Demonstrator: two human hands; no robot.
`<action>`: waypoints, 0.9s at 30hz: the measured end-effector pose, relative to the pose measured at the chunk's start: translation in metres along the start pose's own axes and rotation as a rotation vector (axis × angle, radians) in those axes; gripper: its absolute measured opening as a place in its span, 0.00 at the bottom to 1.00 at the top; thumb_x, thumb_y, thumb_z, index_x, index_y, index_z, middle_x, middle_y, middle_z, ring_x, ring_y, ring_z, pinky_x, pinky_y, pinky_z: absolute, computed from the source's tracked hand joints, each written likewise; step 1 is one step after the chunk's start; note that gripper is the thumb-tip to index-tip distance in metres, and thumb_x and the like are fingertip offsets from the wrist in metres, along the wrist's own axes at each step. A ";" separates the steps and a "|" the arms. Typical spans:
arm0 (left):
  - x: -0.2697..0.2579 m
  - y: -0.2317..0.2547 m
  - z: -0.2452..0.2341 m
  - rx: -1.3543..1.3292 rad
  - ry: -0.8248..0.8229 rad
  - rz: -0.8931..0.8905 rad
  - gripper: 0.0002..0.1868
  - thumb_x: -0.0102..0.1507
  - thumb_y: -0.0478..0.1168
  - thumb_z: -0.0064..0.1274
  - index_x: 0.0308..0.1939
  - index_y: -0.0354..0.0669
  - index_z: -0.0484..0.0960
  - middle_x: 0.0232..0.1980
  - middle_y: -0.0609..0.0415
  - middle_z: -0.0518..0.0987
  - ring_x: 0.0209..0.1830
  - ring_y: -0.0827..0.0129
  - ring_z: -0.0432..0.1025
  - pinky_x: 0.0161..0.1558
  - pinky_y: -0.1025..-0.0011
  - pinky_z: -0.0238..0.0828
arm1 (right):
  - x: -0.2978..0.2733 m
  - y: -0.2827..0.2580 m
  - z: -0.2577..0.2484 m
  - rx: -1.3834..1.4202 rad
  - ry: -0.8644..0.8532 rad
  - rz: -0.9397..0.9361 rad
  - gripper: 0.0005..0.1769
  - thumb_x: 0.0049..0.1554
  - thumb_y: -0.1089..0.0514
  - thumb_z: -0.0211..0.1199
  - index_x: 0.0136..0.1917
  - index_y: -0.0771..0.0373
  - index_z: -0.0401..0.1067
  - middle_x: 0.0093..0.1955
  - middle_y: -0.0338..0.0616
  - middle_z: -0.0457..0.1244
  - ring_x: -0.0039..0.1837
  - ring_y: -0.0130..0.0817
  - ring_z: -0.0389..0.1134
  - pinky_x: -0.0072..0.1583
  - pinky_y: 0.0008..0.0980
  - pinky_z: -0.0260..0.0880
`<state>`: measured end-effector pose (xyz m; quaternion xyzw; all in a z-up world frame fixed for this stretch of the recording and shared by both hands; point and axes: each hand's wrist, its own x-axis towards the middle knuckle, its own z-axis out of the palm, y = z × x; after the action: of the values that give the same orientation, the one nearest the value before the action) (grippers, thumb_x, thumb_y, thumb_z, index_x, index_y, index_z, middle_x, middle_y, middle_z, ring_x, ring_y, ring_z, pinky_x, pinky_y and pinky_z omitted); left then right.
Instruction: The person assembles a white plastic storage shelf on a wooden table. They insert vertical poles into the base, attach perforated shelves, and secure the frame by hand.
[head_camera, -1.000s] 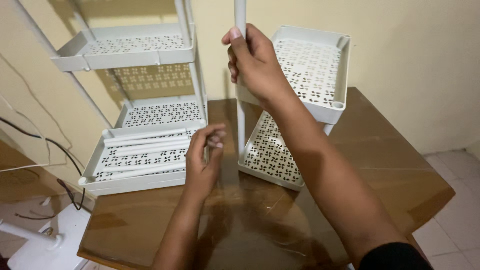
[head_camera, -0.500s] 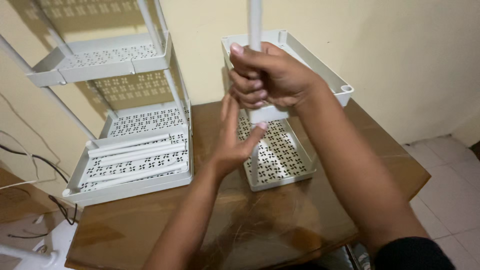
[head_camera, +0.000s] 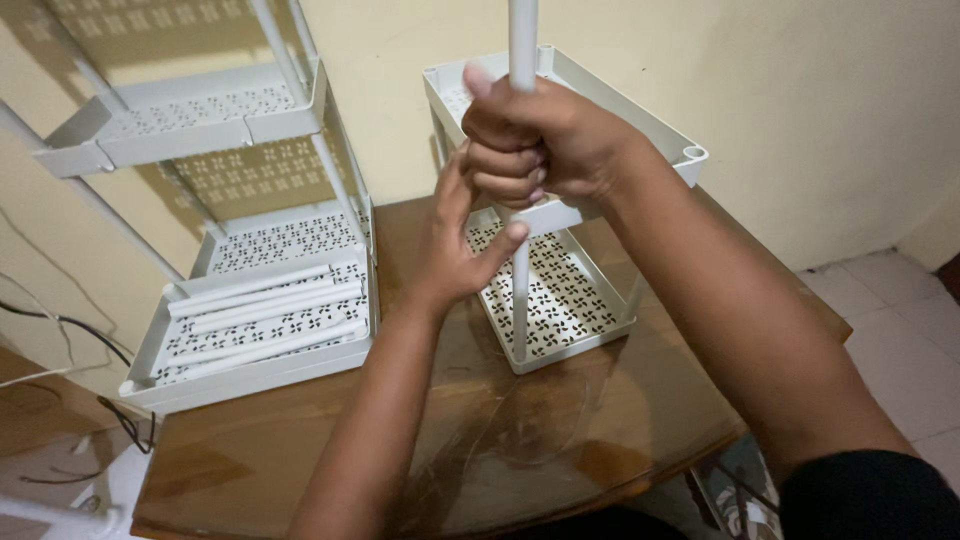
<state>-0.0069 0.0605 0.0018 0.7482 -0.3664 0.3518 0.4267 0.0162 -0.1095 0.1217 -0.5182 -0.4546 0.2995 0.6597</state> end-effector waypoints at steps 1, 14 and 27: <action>0.003 -0.002 -0.001 -0.038 -0.017 0.001 0.35 0.66 0.64 0.57 0.68 0.46 0.75 0.73 0.44 0.69 0.82 0.50 0.57 0.81 0.50 0.56 | 0.000 0.001 0.002 -0.029 0.049 -0.006 0.37 0.68 0.32 0.53 0.27 0.52 0.48 0.23 0.31 0.41 0.25 0.23 0.41 0.29 0.29 0.41; 0.012 -0.011 -0.004 0.031 -0.077 0.020 0.27 0.61 0.60 0.64 0.55 0.46 0.83 0.72 0.46 0.68 0.79 0.50 0.55 0.78 0.49 0.48 | 0.011 0.020 0.030 -0.195 0.679 -0.256 0.33 0.68 0.38 0.53 0.27 0.53 0.50 0.20 0.31 0.44 0.21 0.23 0.41 0.24 0.29 0.38; 0.023 -0.010 0.019 0.004 -0.019 -0.084 0.19 0.53 0.45 0.68 0.44 0.45 0.79 0.52 0.55 0.69 0.71 0.58 0.60 0.75 0.52 0.57 | 0.021 0.027 0.017 -0.396 1.117 -0.403 0.31 0.69 0.40 0.53 0.29 0.56 0.55 0.22 0.31 0.49 0.22 0.22 0.47 0.24 0.31 0.42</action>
<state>0.0165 0.0419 0.0100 0.7673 -0.3379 0.3271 0.4360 0.0117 -0.0767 0.1026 -0.6131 -0.1768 -0.2368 0.7326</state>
